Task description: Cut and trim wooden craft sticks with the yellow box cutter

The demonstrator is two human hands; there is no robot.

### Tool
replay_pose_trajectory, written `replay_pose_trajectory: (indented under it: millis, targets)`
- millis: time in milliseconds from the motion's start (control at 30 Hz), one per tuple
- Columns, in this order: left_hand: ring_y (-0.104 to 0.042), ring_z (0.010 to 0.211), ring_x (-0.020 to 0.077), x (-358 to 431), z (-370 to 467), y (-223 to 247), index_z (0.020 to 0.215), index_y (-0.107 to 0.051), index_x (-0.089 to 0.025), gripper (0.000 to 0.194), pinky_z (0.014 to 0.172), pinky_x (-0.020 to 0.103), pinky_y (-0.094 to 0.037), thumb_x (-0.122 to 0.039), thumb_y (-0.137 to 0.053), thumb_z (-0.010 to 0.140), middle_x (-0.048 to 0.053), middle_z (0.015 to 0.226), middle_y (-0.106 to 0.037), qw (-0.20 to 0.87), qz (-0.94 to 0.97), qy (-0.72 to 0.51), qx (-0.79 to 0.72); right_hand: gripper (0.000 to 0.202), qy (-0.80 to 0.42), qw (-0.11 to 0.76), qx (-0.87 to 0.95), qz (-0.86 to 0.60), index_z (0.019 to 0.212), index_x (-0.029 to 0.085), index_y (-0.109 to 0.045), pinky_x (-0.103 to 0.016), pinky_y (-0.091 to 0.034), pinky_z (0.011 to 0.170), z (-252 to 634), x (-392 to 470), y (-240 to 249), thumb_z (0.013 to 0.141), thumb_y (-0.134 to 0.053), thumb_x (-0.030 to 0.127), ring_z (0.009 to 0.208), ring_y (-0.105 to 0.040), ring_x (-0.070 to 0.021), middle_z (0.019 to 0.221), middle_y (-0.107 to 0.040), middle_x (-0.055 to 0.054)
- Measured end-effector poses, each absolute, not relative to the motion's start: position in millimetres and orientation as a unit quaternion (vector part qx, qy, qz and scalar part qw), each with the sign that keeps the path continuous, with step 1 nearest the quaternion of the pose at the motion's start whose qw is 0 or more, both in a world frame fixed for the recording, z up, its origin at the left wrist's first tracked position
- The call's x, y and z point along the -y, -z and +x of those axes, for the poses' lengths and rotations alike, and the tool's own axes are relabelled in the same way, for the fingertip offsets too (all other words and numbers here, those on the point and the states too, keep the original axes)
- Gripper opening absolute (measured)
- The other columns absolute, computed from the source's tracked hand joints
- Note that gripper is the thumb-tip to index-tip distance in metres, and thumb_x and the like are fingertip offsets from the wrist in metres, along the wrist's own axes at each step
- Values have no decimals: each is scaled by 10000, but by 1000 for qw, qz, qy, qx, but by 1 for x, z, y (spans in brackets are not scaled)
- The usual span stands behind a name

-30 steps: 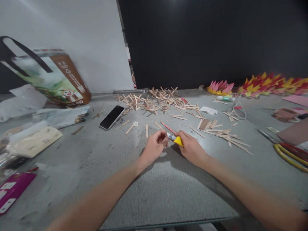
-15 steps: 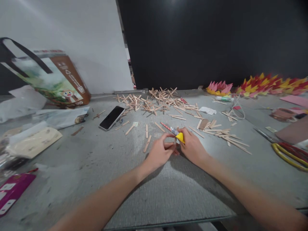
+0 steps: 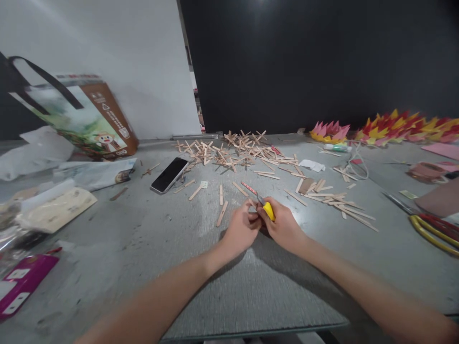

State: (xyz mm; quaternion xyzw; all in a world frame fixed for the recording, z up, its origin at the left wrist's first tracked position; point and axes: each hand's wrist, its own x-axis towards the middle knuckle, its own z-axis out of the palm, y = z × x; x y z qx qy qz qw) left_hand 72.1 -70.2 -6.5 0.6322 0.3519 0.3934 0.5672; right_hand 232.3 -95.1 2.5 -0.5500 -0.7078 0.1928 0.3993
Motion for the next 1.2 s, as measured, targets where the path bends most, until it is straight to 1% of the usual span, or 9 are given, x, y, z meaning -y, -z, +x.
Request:
replay_pose_trajectory:
  millis: [133,267,400,567,733,867,933,1100,1200]
  targets:
    - [-743,653,197,69,70,4,1024,-513,-233,243,649,279,-538,-269,-700,873,-11,746,-773,603,596,-412,-335,237,-246,382,716,-530,958,247,-586,-320,-466,653,235,98,-14,1074,-548,449,676,-594,-207,792,-661,-14]
    - [-778,649,236,59,65,0,1030,-487,-239,446,658,322,-597,-475,-820,851,8,734,-791,622,553,-425,-356,262,-261,381,717,-522,952,245,-593,-320,-463,679,241,99,-20,1077,-536,469,701,-585,-203,803,-647,-8]
    - [-799,664,249,53,62,-1,1043,-439,-244,594,704,354,-625,-594,-859,812,43,746,-803,627,537,-424,-372,315,-232,403,685,-560,924,243,-602,-326,-442,655,245,97,-20,1051,-546,525,668,-560,-204,771,-640,-10]
    - [-801,661,243,55,61,-3,1054,-401,-252,649,712,375,-640,-616,-870,792,83,880,-836,637,524,-430,-367,339,-192,408,657,-604,857,249,-600,-325,-410,621,250,91,-16,1018,-555,543,636,-555,-208,703,-633,-7]
    - [-802,671,226,57,62,-4,1039,-398,-247,573,682,345,-631,-537,-851,842,94,919,-842,639,513,-437,-372,417,-148,413,633,-638,705,267,-516,-321,-353,568,256,86,-9,991,-589,562,567,-495,-193,606,-578,5]
    - [-790,651,212,58,62,-4,1001,-412,-241,544,661,330,-624,-542,-839,853,91,889,-837,646,515,-436,-357,289,-168,419,639,-623,916,228,-687,-337,-452,654,256,87,-8,1008,-583,482,702,-641,-230,806,-739,-52]
    - [-771,612,199,59,62,-5,1001,-423,-238,547,637,316,-613,-555,-841,847,77,845,-830,647,521,-429,-355,285,-194,425,644,-606,1033,216,-702,-348,-490,709,254,89,-9,1026,-569,469,775,-680,-239,917,-773,-72]
    - [-737,577,174,61,62,-8,1087,-482,-213,504,622,289,-591,-531,-813,879,45,785,-809,631,546,-420,-357,348,-224,449,652,-569,1287,230,-536,-315,-474,648,251,97,-14,1073,-548,504,673,-599,-198,821,-666,13]
    - [-735,588,174,62,61,-7,1158,-495,-205,442,631,288,-583,-472,-761,927,30,779,-803,604,558,-432,-371,267,-220,411,693,-550,1218,256,-587,-301,-450,634,251,104,-18,1110,-505,486,657,-584,-184,794,-642,24]
